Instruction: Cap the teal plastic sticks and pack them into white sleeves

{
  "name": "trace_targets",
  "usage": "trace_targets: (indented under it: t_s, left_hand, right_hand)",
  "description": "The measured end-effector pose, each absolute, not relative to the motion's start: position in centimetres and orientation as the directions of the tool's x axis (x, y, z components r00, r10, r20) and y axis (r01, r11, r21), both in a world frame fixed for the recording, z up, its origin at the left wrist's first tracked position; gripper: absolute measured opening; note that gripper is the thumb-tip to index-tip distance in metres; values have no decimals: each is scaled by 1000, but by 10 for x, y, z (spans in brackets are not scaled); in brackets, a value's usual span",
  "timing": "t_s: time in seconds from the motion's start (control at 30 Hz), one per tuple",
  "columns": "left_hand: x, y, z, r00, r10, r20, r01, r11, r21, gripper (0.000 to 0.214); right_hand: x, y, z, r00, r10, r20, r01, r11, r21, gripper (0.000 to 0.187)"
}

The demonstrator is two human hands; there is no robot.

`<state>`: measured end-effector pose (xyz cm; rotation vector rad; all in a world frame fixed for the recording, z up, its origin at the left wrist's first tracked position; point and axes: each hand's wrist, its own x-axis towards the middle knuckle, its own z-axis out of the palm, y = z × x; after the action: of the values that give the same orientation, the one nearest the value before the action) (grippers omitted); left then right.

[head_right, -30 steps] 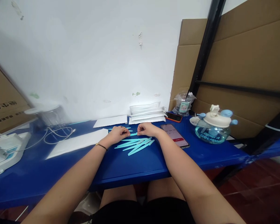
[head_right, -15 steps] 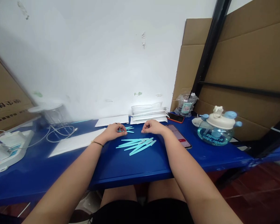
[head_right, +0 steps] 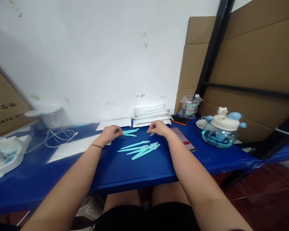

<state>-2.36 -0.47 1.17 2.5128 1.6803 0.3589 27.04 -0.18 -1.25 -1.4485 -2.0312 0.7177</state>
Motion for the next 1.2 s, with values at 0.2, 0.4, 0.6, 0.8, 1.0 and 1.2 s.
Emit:
trace_targets:
  t_s: [0.2,0.4,0.6,0.8,1.0,1.2]
  left_hand:
    - [-13,-15,10,455,884,103,818,-461,344,42]
    - [12,-29,5,619,784,-37,746,-573,339,34]
    - [0,-19,11,565,825,18,806,-557,203,22]
    - [-26,-6,14,377,922,91,897,-388,213,30]
    - [-5,-27,15,618,782,-81,730,-532,428,46]
    - [4,-28,8,632,760,-151,743,-539,395,24]
  right_hand:
    - [263,-12,-5,-438,891,119,682,415,-602,33]
    - [242,-28,6,-571,819,-48,747,495,-443,25]
    - [251,-19,0,-515,857,22,722,447,-529,24]
    - [271,-4,-7,-238,927,291,797,357,-487,28]
    - [269,-5,-5,-271,936,223,735,351,-580,21]
    - [259,-20,1,-564,826,13,579,407,-707,35]
